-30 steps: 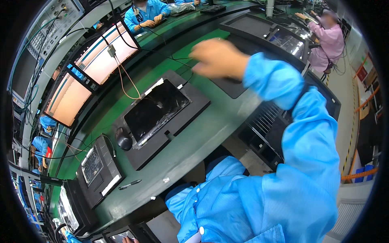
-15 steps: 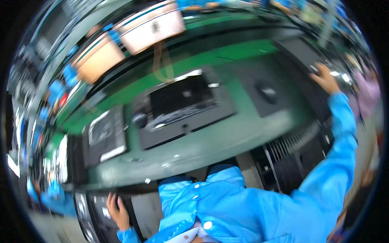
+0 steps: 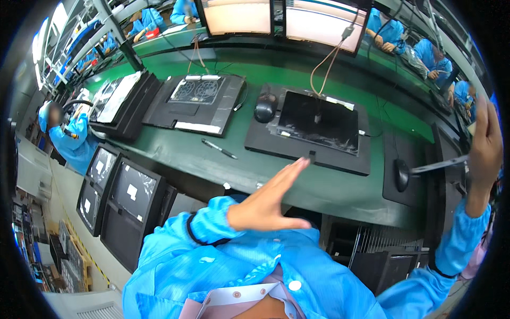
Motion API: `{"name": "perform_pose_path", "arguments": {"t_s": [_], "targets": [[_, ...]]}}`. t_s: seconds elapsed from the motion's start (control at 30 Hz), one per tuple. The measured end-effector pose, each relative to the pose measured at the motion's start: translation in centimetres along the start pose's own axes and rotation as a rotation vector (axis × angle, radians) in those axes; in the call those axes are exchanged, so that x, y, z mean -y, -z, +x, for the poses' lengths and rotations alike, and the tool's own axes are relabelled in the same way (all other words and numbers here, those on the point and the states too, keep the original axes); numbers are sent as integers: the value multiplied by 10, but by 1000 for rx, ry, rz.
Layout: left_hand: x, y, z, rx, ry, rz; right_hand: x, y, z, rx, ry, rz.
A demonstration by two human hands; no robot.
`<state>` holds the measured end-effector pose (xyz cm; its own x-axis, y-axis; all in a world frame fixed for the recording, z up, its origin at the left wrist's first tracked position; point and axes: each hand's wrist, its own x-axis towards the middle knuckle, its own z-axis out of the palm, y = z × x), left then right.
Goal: The recorder is testing tablet screens by plugging them into a power/data cable, placing them on a testing jig, and then labeling and packing them.
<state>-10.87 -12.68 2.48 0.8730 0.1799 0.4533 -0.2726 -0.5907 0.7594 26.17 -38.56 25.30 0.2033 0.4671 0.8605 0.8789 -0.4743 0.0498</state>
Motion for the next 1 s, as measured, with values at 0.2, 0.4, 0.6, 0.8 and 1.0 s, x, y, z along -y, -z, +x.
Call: {"name": "perform_pose_path", "arguments": {"t_s": [0.2,0.4,0.6,0.8,1.0], "targets": [[4,13,-23,-135,-18,-343,285,-88,52,317,199,696],[8,74,-149,-828,364,-539,399,-292,37,657,117,907],[20,98,-241,-852,512,-344,408,-395,-49,791,772,194],[22,110,-254,-888,691,-375,422,-343,-13,880,707,422],[6,142,-253,-559,620,-164,431,-208,1,677,699,1173]]}}
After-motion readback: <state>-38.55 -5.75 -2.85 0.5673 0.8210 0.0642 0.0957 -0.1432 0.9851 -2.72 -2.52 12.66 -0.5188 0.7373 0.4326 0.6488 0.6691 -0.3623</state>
